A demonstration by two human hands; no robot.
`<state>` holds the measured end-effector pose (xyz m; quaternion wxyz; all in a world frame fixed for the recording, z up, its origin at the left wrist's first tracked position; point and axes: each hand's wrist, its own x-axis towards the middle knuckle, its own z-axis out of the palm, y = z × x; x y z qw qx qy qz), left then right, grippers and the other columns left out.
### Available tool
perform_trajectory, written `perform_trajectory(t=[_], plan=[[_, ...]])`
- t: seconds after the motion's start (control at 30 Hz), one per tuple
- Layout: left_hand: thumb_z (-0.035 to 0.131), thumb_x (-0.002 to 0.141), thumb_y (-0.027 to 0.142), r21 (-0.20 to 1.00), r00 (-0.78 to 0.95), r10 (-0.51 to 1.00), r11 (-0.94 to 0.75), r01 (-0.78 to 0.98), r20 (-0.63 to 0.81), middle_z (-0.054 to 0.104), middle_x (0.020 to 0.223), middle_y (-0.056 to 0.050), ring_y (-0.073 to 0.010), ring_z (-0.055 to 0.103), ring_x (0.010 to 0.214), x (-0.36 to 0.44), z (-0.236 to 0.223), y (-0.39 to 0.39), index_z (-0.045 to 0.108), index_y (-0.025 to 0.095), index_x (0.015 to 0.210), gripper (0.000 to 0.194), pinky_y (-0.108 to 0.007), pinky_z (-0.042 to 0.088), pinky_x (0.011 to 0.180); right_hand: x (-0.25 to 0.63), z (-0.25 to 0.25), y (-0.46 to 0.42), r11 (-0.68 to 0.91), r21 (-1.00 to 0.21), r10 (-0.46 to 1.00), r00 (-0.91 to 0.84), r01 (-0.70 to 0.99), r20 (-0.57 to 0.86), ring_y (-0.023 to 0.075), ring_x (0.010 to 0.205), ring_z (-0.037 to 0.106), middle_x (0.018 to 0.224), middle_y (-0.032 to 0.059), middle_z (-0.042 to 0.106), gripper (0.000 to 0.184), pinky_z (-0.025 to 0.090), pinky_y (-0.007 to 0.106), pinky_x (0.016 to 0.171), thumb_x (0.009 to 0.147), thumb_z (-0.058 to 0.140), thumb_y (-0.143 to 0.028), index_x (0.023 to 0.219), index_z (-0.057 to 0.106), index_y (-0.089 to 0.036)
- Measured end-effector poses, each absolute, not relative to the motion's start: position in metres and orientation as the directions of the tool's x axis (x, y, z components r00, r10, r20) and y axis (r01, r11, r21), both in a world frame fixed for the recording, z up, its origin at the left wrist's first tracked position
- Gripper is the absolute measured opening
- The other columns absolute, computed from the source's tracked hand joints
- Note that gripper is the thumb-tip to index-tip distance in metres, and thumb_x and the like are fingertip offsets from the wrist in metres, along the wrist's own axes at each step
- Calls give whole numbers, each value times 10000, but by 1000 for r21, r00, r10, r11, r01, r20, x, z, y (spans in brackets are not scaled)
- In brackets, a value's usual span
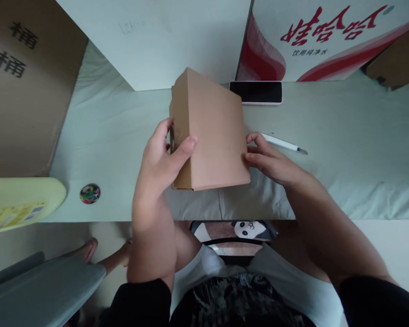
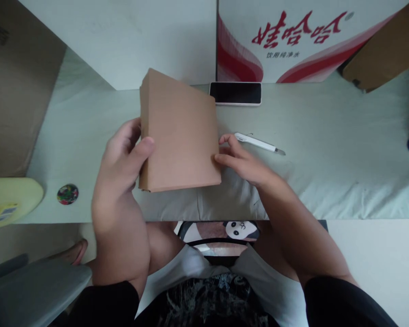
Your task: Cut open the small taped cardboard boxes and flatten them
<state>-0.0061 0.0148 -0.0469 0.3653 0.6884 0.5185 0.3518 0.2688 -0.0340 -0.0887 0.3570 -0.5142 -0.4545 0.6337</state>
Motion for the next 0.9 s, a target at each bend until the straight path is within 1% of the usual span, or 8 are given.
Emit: perform_trajectory(t=[0.17, 0.3, 0.4, 0.47, 0.6, 0.7, 0.77, 0.9], plan=[[834, 813, 540, 882, 234, 972, -131, 452, 24, 679, 1467, -103, -370, 612, 1417, -11, -54, 18, 626, 256, 1327, 622, -609, 483, 1233, 272, -88, -34, -148, -989, 989, 7, -3, -148, 148, 687, 532, 924, -24, 543, 425, 438, 276, 582, 807, 669, -487, 1005, 345, -296], [868, 762, 513, 912, 226, 974, -113, 394, 23, 681, 1401, -122, -363, 641, 1374, -6, -62, 20, 572, 258, 1278, 647, -585, 558, 1136, 278, -87, -33, -71, -997, 991, 113, 8, -70, 148, 629, 440, 873, -16, 463, 428, 391, 282, 526, 784, 673, -493, 967, 342, -293], [880, 757, 560, 907, 134, 988, -124, 402, 76, 677, 1361, -121, -352, 673, 1323, -5, -74, 24, 513, 270, 1251, 681, -546, 609, 1059, 280, -87, -33, -73, -996, 993, 100, 47, -68, 164, 663, 465, 890, -2, 470, 425, 407, 293, 536, 796, 662, -526, 975, 355, -292], [870, 770, 582, 916, 100, 990, -133, 379, 102, 681, 1358, -118, -341, 689, 1308, -6, -81, 26, 471, 281, 1243, 688, -539, 616, 1058, 281, -88, -34, -39, -995, 999, 36, 90, -36, 184, 743, 530, 946, 12, 513, 450, 463, 308, 584, 810, 665, -570, 1006, 366, -296], [827, 797, 599, 949, 105, 994, -68, 309, 37, 707, 1340, -116, -326, 739, 1246, -7, -89, 28, 417, 297, 1266, 692, -546, 637, 1040, 283, -90, -38, 57, -980, 993, -114, 189, 36, 210, 893, 615, 1077, 33, 594, 527, 562, 347, 704, 848, 678, -675, 1071, 375, -306], [843, 758, 622, 947, 53, 998, -39, 320, 23, 712, 1353, -135, -345, 738, 1251, -6, -90, 30, 446, 282, 1273, 734, -570, 632, 1048, 284, -93, -39, 53, -978, 988, -151, 201, 23, 191, 864, 623, 1117, 35, 607, 526, 565, 329, 696, 878, 681, -657, 1140, 381, -314], [832, 762, 656, 935, 30, 999, -34, 352, 24, 718, 1351, -144, -358, 733, 1259, -5, -90, 30, 473, 275, 1286, 741, -586, 628, 1051, 285, -93, -40, 8, -976, 993, -119, 219, -19, 164, 802, 623, 1147, 35, 604, 534, 551, 299, 658, 893, 692, -596, 1237, 389, -322], [703, 873, 722, 942, 105, 994, -57, 331, 24, 690, 1458, -117, -361, 676, 1376, -8, -81, 29, 509, 317, 1400, 693, -574, 590, 1140, 287, -95, -40, -68, -955, 997, 0, 289, -71, 119, 707, 611, 1196, 43, 583, 614, 534, 265, 601, 912, 698, -512, 1423, 408, -334]])
